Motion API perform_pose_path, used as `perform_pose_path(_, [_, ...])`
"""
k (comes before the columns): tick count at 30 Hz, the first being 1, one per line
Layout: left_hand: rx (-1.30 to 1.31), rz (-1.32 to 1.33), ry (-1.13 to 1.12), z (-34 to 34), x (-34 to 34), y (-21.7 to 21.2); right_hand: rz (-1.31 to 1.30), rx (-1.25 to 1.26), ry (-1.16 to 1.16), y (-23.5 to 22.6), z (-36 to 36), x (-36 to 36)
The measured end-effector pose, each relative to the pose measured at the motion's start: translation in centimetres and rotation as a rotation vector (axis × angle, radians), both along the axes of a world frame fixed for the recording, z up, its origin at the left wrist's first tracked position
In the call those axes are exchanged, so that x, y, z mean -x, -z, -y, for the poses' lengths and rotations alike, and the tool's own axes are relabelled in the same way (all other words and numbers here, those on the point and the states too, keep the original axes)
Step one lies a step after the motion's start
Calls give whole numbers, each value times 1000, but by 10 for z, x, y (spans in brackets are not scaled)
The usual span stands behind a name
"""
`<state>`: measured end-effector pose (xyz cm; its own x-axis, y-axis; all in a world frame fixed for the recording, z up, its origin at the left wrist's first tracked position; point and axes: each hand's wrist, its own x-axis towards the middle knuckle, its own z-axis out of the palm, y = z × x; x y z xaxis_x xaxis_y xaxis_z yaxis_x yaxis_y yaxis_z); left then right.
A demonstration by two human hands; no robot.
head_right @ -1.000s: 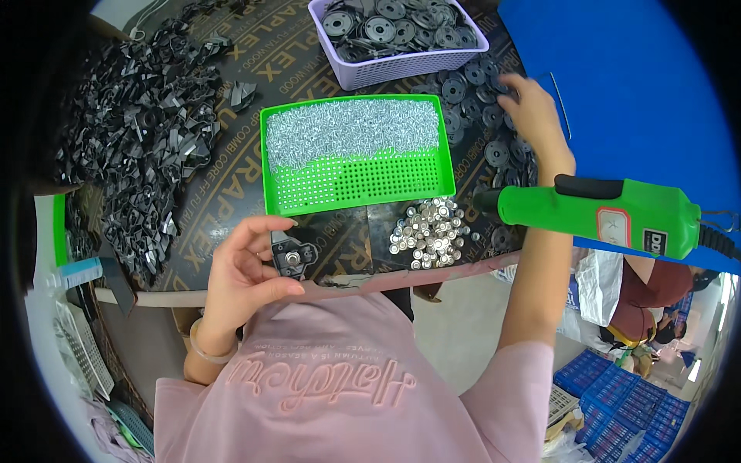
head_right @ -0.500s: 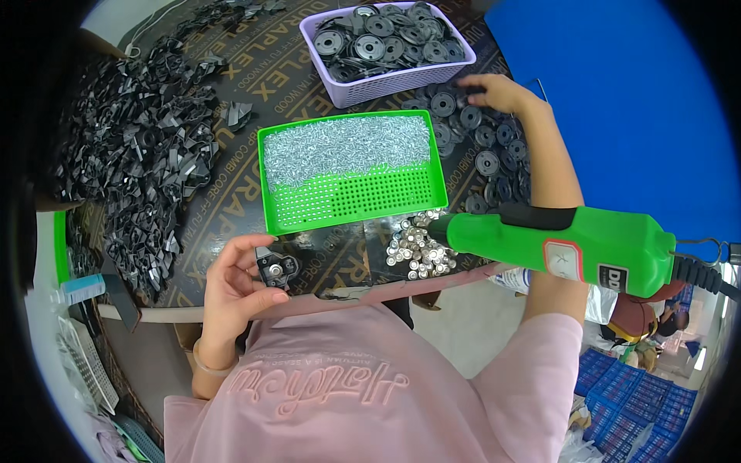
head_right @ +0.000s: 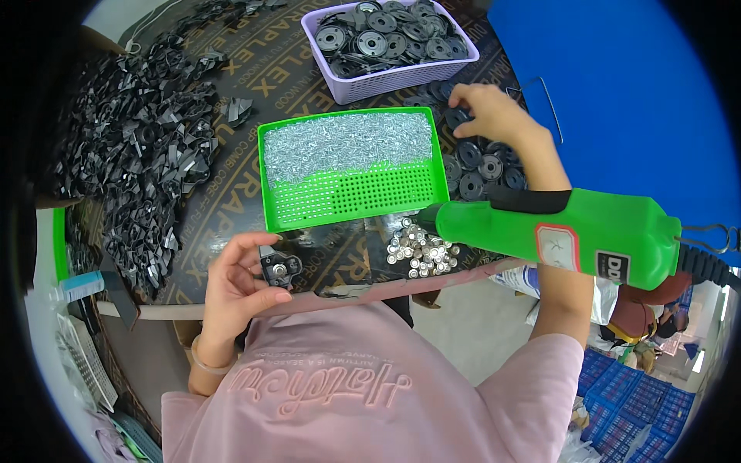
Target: Manually assembling small plastic and metal toy components using an electric screwdriver at a factory workbench.
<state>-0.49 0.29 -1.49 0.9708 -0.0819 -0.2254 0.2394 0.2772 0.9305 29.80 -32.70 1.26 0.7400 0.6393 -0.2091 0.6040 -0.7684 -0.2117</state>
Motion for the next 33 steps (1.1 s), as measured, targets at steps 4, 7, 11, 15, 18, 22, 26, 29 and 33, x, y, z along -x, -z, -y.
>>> perform_pose_path(4, [11,-40,-45,1,3,-3,193,37,-54,29,-6,5])
perform_pose_path(7, [35,1,-20,-2,6,0,200,52,92,31,-4,16])
perform_pose_path(11, [12,11,-31,-4,6,-3,157,-237,200,24,10,29])
perform_pose_path(15, [28,-17,-31,-5,6,-2,-34,-697,726,2,13,69])
perform_pose_path(18, [28,-2,3,-6,4,-1,30,-680,902,2,30,118])
perform_pose_path(22, [35,-23,29,-4,-1,-6,-74,-844,1005,14,54,192])
perform_pose_path(26, [83,-68,25,3,-4,-10,-523,-1042,1068,12,41,242])
perform_pose_path(29, [102,-59,64,6,-5,-4,-788,-1221,1017,22,22,260])
perform_pose_path(33, [91,-50,93,7,-4,0,-927,-1366,888,22,-13,262])
